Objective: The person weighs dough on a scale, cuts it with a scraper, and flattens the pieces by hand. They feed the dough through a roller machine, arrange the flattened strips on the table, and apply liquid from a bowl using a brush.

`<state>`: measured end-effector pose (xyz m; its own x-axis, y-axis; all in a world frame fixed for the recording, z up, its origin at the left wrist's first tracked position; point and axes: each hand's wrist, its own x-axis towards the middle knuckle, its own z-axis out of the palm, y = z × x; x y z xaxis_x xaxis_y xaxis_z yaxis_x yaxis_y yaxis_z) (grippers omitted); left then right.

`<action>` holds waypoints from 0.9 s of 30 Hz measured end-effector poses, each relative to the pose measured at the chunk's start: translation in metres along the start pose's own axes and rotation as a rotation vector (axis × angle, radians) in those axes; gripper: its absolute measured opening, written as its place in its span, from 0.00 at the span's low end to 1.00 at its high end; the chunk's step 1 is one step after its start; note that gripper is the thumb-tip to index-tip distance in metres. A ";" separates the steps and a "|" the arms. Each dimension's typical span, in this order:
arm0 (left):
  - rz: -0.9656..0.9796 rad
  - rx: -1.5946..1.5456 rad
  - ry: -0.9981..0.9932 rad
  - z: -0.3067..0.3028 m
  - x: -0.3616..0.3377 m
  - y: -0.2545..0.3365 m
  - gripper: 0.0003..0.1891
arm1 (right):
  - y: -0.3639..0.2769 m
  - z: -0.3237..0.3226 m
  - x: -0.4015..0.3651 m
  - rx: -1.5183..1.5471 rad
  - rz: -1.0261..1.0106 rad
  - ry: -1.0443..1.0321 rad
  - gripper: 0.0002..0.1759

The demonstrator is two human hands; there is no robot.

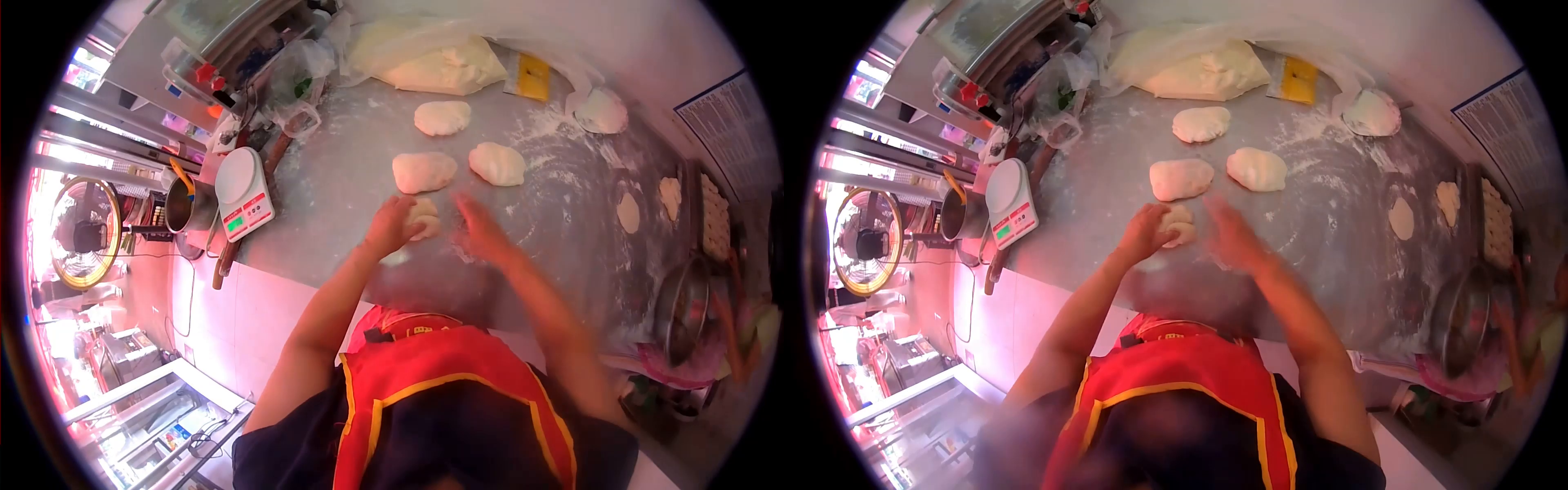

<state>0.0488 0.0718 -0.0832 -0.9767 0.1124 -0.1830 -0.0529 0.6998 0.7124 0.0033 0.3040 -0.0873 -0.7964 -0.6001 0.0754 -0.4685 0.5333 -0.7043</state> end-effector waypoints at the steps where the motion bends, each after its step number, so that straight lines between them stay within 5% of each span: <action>1: -0.058 -0.086 -0.092 -0.012 -0.001 0.022 0.28 | -0.007 0.007 -0.009 0.070 -0.025 0.023 0.44; 2: -0.117 -0.172 -0.191 -0.017 -0.002 0.038 0.25 | -0.012 0.012 -0.019 0.140 -0.045 0.045 0.44; 5: 0.017 -0.431 -0.421 -0.007 0.005 0.058 0.22 | -0.052 -0.017 -0.040 0.440 0.304 0.027 0.40; 8: 0.029 -0.460 -0.281 0.041 0.016 0.054 0.18 | -0.009 -0.005 -0.082 0.462 0.413 0.142 0.38; 11: 0.312 -0.396 -0.144 0.086 0.020 0.054 0.16 | 0.001 -0.004 -0.097 0.090 0.393 0.221 0.33; 17: 0.652 0.116 0.284 0.148 0.026 0.049 0.12 | -0.005 0.003 -0.084 0.246 0.450 0.381 0.27; 19: 0.360 0.202 0.246 0.230 0.037 0.013 0.12 | 0.013 0.032 -0.064 -0.191 0.504 0.404 0.23; 20: -0.080 0.112 -0.259 0.181 0.039 0.049 0.14 | 0.034 0.040 -0.069 -0.296 0.369 0.346 0.23; 21: -0.167 0.390 0.017 0.213 0.044 0.067 0.14 | 0.051 0.048 -0.071 -0.394 0.212 0.301 0.22; 22: -0.319 0.617 0.275 0.246 0.050 0.085 0.15 | 0.032 0.037 -0.062 -0.203 0.290 0.303 0.21; 24: 0.133 0.387 0.151 0.226 0.065 0.080 0.15 | 0.026 0.026 -0.055 -0.239 0.253 0.290 0.23; 27: 0.250 0.340 0.148 0.218 0.088 0.076 0.16 | 0.014 0.009 -0.037 -0.483 0.315 0.195 0.25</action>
<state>0.0039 0.2883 -0.1930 -0.9714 0.2225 0.0830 0.2356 0.8589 0.4547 0.0301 0.3285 -0.1059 -0.9588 -0.2739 0.0753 -0.2835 0.9051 -0.3170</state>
